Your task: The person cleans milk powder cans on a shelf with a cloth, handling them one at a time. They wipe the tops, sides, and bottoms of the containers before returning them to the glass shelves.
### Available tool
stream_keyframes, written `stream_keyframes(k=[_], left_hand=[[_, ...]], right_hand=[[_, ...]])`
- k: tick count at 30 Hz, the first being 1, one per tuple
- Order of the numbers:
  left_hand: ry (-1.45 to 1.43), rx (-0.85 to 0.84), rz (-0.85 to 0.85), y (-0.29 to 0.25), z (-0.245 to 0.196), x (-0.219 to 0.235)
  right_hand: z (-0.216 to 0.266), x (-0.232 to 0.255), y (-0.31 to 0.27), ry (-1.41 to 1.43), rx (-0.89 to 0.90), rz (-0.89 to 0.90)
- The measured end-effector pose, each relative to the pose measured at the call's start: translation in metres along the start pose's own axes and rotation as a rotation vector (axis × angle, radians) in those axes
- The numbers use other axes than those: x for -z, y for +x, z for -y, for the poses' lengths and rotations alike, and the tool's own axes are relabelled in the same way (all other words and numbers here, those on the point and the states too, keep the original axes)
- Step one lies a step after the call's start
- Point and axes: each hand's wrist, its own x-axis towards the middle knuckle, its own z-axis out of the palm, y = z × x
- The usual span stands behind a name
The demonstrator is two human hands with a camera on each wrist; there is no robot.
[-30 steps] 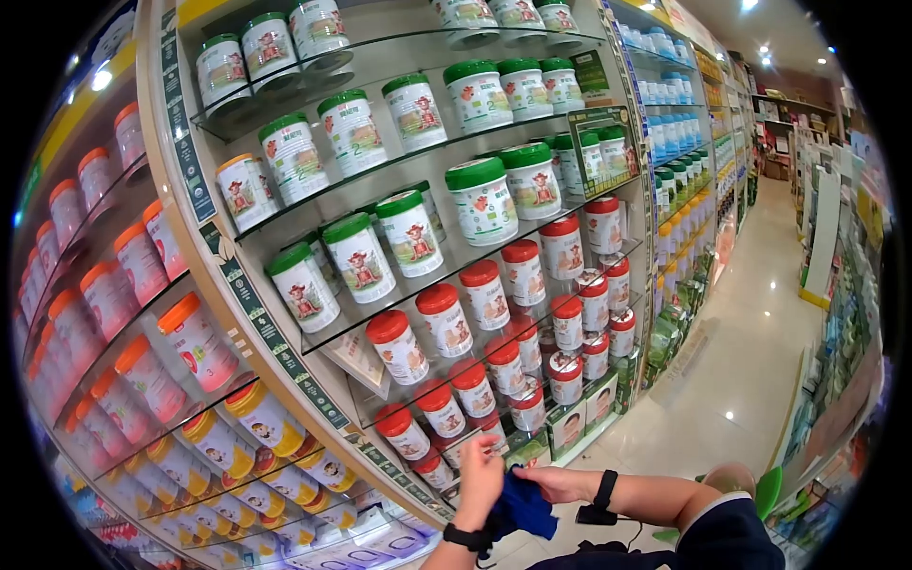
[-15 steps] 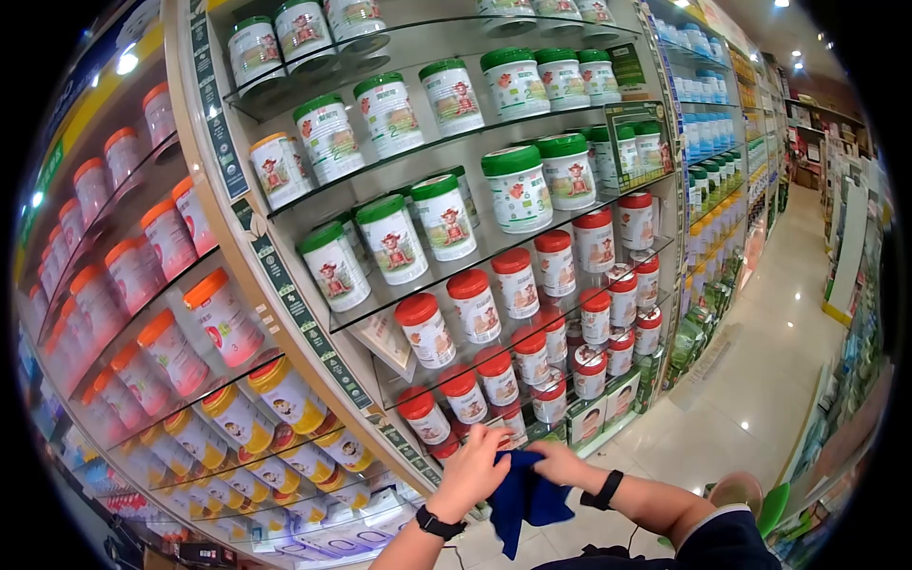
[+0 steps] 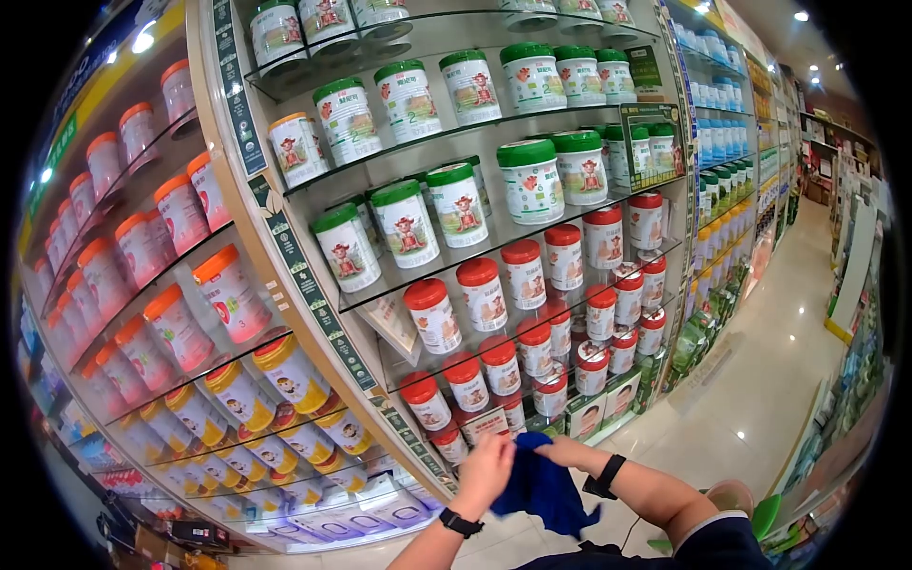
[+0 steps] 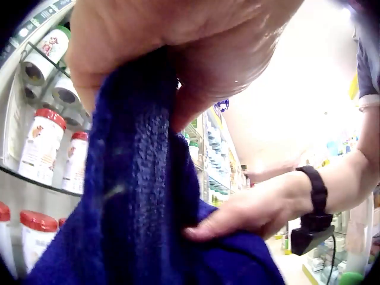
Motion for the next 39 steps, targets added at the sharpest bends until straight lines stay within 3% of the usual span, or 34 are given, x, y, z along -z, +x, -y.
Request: stream_keyframes(k=[1,2,4,6,8,10,11,14,15,18,19,22,23,26,27,30,31,33,34,36,38,39], left_hand=[[-0.102,-0.057,0.075,-0.008,-0.007,-0.005],[-0.248,0.062,0.303,-0.016,-0.017,-0.007],[-0.528,0.116,0.521,-0.041,-0.016,-0.028],[-0.47,-0.219,0.319,-0.049,-0.009,-0.032],[-0.612,0.038,0.08,-0.059,0.034,-0.059],[-0.671,0.378,-0.079,-0.055,0.025,-0.049],[-0.631,0.323,-0.038,-0.056,0.045,-0.063],[-0.383,0.215,0.012,-0.06,0.042,-0.085],[-0.373,0.11,-0.031,-0.061,0.046,-0.092],[-0.837,0.226,0.045,-0.047,0.049,-0.094],[-0.924,0.378,0.005,-0.045,0.038,-0.085],[-1.657,0.736,0.049,-0.03,0.022,-0.039],[-1.759,0.776,0.105,-0.023,0.03,-0.028],[-1.885,0.684,-0.195,-0.005,0.03,0.014],[-1.876,0.684,-0.228,-0.002,0.033,0.026],[-1.801,0.645,-0.309,0.007,0.031,0.045],[-1.749,0.597,-0.328,0.013,0.026,0.047],[-1.598,0.426,-0.261,0.026,0.025,0.042],[-1.552,0.439,-0.267,0.032,0.019,0.034],[-1.458,0.463,-0.277,0.049,-0.001,0.012],[-1.126,0.458,-0.037,0.057,-0.04,0.017],[-0.855,0.302,-0.074,0.062,-0.039,-0.001]], right_hand=[[0.016,0.005,-0.008,0.363,-0.169,0.065],[-0.002,0.002,0.004,0.728,-0.178,0.142],[0.011,0.008,-0.002,0.985,-0.177,0.157],[0.018,0.019,-0.013,1.106,-0.109,0.219],[0.029,0.033,-0.025,1.181,-0.062,0.292],[0.047,0.047,-0.036,1.205,-0.048,0.384],[0.056,0.05,-0.038,1.201,-0.007,0.452],[0.087,0.049,-0.042,1.124,0.057,0.481],[0.109,0.054,-0.054,1.158,0.042,0.477],[0.134,0.058,-0.056,1.257,0.114,0.458],[0.148,0.063,-0.066,1.33,0.122,0.506],[0.152,0.071,-0.073,1.327,0.248,0.494],[0.148,0.074,-0.073,1.336,0.275,0.5],[0.122,0.075,-0.068,1.268,0.229,0.437],[0.102,0.073,-0.058,1.183,0.24,0.482],[0.051,0.068,-0.041,0.589,0.083,0.341],[0.05,0.067,-0.043,0.558,0.157,0.317],[0.071,0.065,-0.055,0.802,0.294,0.264],[0.086,0.061,-0.061,0.929,0.359,0.235],[0.105,0.049,-0.061,0.966,0.394,0.342],[0.116,0.035,-0.062,1.098,0.313,0.353],[0.113,0.034,-0.058,1.206,0.295,0.403]])
